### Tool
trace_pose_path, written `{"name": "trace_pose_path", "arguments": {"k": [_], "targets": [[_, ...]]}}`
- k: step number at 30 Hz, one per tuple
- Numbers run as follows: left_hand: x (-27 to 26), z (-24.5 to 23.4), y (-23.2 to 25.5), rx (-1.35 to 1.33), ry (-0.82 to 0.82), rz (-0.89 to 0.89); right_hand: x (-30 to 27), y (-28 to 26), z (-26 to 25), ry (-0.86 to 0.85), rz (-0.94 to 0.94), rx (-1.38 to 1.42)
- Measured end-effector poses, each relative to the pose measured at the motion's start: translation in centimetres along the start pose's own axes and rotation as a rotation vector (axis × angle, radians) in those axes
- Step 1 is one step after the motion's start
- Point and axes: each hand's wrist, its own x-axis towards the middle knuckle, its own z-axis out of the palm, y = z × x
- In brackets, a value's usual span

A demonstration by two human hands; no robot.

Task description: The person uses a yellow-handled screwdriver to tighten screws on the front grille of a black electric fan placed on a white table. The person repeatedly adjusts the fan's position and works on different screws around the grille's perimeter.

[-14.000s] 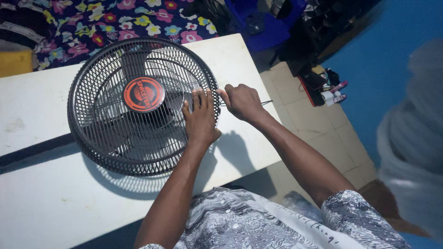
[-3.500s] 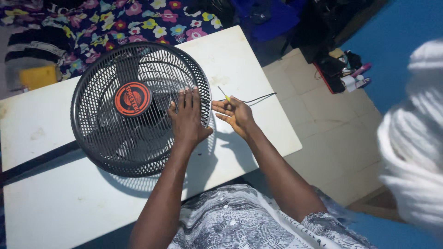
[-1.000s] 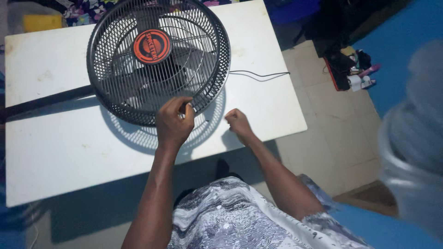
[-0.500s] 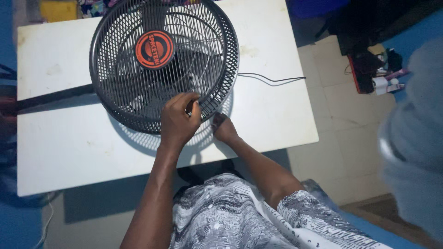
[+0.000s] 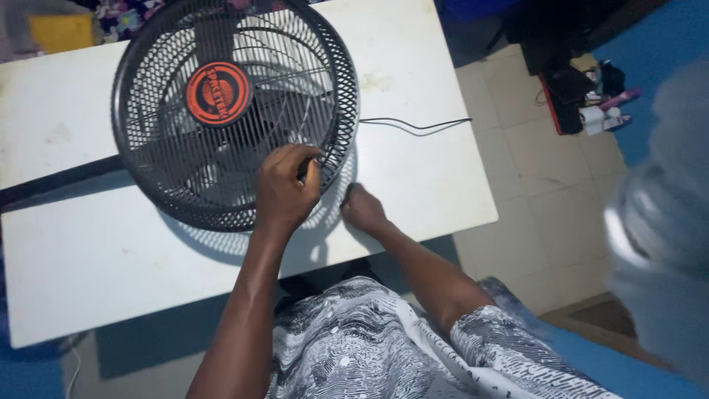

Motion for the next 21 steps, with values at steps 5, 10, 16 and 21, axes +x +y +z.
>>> {"name": "trace_pose_path", "arguments": {"k": [5,10,16,21], "targets": [[0.6,1.5,1.0,0.010,0.017,0.097,0.8,6.6,-4.3,0.344,-0.091,0.026],[0.5,3.4,1.9,-0.001,0.025,0.098,0.6,10.1,-8.0,0.430,0.067,0.002],[0.5,4.3,1.9,-0.002,-0.001,0.095,-0.8,9.9,-9.8,0.328,0.128,0.145],[0.5,3.9,1.9,0.014,0.015,0.101,-1.6,10.1,-9.3,0.485,0.167,0.299]]}}
